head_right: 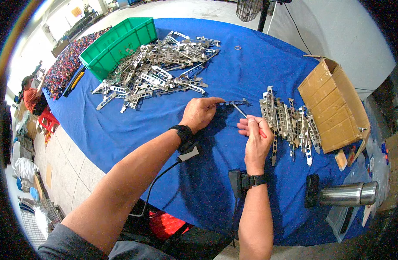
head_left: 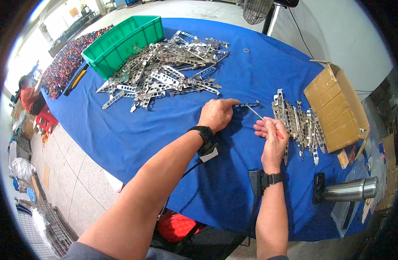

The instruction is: Assembling and inspecting small metal bracket components using a screwdriver at a factory workstation.

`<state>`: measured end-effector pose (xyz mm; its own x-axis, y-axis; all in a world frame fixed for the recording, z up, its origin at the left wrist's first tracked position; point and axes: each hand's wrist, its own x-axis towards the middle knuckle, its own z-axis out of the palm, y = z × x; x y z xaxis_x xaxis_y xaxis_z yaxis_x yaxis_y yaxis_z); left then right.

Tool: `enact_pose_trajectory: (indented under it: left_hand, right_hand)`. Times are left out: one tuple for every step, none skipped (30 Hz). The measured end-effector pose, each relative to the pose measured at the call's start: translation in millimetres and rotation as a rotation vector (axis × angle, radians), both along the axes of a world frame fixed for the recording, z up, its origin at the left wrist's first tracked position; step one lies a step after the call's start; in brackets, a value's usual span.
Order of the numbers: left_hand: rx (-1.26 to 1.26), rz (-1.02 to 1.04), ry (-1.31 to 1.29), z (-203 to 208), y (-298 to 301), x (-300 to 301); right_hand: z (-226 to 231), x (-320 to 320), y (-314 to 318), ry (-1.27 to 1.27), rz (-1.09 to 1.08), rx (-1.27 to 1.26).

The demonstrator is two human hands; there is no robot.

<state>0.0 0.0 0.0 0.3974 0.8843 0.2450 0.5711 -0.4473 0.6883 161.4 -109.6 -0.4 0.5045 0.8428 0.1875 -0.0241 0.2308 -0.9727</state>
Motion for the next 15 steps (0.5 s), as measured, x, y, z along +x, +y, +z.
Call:
enact_pose_trajectory:
  left_hand:
    - [-0.001, 0.003, 0.003, 0.1, -0.3, 0.4]
    - [-0.002, 0.005, 0.007, 0.2, -0.6, 0.9]
    - [-0.003, 0.007, 0.006, -0.8, -0.6, 0.7]
    - [0.003, 0.008, -0.008, -1.8, -0.6, 0.5]
    - [0.010, 0.008, -0.021, -2.9, -0.5, 0.1]
    - [0.011, 0.006, -0.022, -2.0, -0.7, 0.9]
    - [0.004, 0.010, -0.012, -1.1, -0.9, 1.6]
    - [-0.003, 0.014, -0.001, -0.2, -0.9, 2.1]
    - [-0.003, 0.014, 0.000, 0.0, -0.9, 1.8]
    - [-0.003, 0.011, -0.001, 0.2, -0.6, 1.4]
    - [-0.003, 0.009, -0.001, 0.4, -0.5, 0.9]
    - [-0.002, 0.009, -0.002, 0.4, -0.6, 0.8]
    - [0.002, 0.008, -0.002, 0.4, -0.7, 0.6]
    - [0.007, 0.008, -0.003, 0.4, -0.7, 0.5]
    - [0.006, 0.007, -0.004, 0.7, -0.9, 0.8]
  right_hand:
    - [-0.5, 0.5, -0.5, -0.008, 0.017, -0.018]
    - [-0.8, 0.9, -0.7, -0.016, 0.034, -0.035]
    - [-0.3, 0.0, -0.7, -0.017, 0.036, -0.036]
    - [0.5, -1.3, -0.8, -0.008, 0.033, -0.024]
    - [1.1, -2.4, -0.8, 0.002, 0.031, -0.012]
    - [1.7, -2.1, -0.6, 0.000, 0.029, -0.011]
    - [2.4, -1.8, 0.0, 0.006, 0.010, -0.015]
    - [2.9, -1.4, 0.2, 0.013, -0.009, -0.018]
    - [3.1, -1.4, 0.0, 0.014, -0.009, -0.018]
    - [3.6, -1.3, -0.3, 0.012, 0.006, -0.031]
    - [3.7, -1.4, -0.4, 0.010, 0.022, -0.045]
    - [3.5, -1.8, -0.3, 0.010, 0.022, -0.044]
    - [2.8, -2.5, 0.0, 0.004, 0.025, -0.040]
    - [2.4, -3.0, 0.2, -0.003, 0.029, -0.035]
    - [2.2, -2.5, 0.3, -0.004, 0.027, -0.036]
